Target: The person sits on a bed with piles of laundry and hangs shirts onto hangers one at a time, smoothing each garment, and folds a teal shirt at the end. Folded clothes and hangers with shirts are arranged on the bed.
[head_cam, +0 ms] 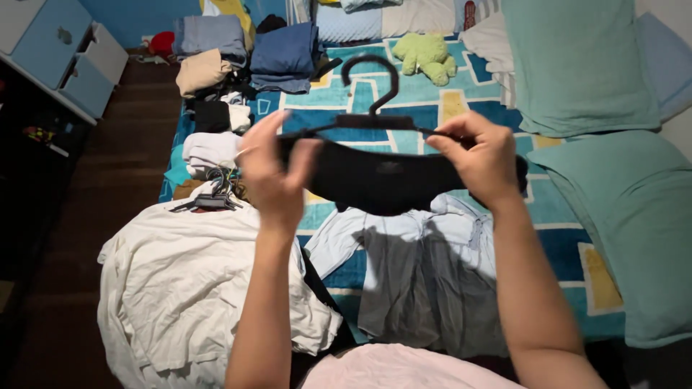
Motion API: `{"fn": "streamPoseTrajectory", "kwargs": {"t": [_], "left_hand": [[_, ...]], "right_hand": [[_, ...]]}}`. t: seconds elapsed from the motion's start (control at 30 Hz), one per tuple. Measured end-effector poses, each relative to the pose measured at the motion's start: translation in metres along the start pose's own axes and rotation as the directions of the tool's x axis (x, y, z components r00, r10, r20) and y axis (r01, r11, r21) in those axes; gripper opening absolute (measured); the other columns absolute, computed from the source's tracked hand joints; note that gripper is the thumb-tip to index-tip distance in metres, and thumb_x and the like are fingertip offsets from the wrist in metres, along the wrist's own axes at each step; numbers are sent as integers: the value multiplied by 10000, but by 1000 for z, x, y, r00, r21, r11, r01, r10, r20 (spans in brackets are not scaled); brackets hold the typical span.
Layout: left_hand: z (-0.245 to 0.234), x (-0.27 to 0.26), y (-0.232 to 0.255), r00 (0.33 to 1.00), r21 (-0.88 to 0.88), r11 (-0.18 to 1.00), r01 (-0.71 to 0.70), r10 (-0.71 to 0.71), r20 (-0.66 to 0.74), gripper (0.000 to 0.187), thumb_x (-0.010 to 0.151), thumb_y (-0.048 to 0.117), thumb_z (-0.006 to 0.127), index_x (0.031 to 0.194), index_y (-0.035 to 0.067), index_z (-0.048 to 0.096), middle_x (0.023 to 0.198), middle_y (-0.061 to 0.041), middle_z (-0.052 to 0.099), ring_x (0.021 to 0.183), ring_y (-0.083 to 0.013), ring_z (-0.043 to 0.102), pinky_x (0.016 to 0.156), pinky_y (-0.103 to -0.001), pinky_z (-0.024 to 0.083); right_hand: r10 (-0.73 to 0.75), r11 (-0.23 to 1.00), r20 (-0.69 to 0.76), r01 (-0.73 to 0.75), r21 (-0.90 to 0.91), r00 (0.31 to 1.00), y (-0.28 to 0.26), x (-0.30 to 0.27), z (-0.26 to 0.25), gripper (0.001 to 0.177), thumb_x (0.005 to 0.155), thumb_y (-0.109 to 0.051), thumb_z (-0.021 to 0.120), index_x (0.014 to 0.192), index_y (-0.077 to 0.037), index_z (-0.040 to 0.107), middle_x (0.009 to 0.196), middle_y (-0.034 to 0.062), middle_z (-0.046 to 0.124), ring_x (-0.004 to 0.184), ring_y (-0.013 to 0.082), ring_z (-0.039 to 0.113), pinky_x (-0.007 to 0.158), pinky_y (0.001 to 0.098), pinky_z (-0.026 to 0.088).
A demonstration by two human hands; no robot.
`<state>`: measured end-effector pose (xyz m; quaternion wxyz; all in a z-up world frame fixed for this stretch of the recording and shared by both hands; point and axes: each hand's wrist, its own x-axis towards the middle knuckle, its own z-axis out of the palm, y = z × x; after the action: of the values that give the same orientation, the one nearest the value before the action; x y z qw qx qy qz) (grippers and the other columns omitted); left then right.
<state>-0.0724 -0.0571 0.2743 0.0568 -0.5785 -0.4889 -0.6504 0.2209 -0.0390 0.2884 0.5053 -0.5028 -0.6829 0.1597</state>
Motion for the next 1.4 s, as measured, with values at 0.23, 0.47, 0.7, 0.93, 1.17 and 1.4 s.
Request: {"fn": "streamPoseTrajectory", "kwargs": {"t": [0.23, 0.47, 0.7, 0.93, 1.17, 1.4], "left_hand": [[26, 0, -9, 904, 99, 970, -224, 168, 393, 237, 923, 263, 789, 1024, 76, 683, 989, -69, 701, 946, -296, 625, 910, -450, 429], [7, 0, -9, 930, 137, 978, -160, 102, 352, 165, 930, 229, 769, 942, 86, 687, 869, -53, 685, 830, -298, 606, 798, -446, 408], [5, -8, -15, 915, 129, 983, -129, 68, 398, 140, 945, 204, 753, 940, 83, 684, 878, -59, 683, 852, -296, 613, 786, -435, 398], [-2, -8, -9, 904, 123, 986, -108, 46, 425, 160, 933, 218, 762, 927, 81, 680, 839, -57, 673, 806, -291, 597, 768, -427, 395], [0, -6, -6, 895, 115, 987, -113, 51, 443, 144, 930, 201, 763, 920, 86, 676, 821, -48, 657, 786, -282, 581, 760, -428, 386], [8, -12, -2, 871, 54, 996, -74, 38, 489, 104, 935, 190, 755, 915, 116, 685, 814, -23, 655, 784, -261, 585, 768, -405, 382]], "right_hand": [[-42, 999, 39, 43, -24, 998, 1, -3, 0, 155, 862, -121, 850, 943, -33, 752, 834, 58, 748, 751, 124, 696, 697, 276, 528], [-96, 973, 147, 124, -194, 985, 24, -10, -30, 262, 832, -103, 801, 1067, 3, 755, 1028, 157, 759, 940, 268, 723, 836, 344, 540], [30, 992, 166, -9, -123, 986, 27, -10, -14, 240, 859, -110, 772, 1092, -55, 788, 1028, 136, 790, 908, 224, 768, 808, 304, 564], [-36, 996, 245, 56, -76, 969, 7, -4, -1, 252, 869, -122, 777, 1105, -35, 774, 1054, 138, 786, 941, 213, 762, 832, 305, 565], [-19, 999, 256, 29, -36, 967, 9, -6, 6, 228, 872, -131, 780, 1080, -37, 782, 1007, 127, 789, 896, 204, 756, 808, 304, 561], [-24, 1000, 244, 28, -13, 970, -13, -5, 10, 219, 878, -114, 782, 1082, -34, 774, 976, 108, 779, 857, 195, 742, 759, 285, 548]]}}
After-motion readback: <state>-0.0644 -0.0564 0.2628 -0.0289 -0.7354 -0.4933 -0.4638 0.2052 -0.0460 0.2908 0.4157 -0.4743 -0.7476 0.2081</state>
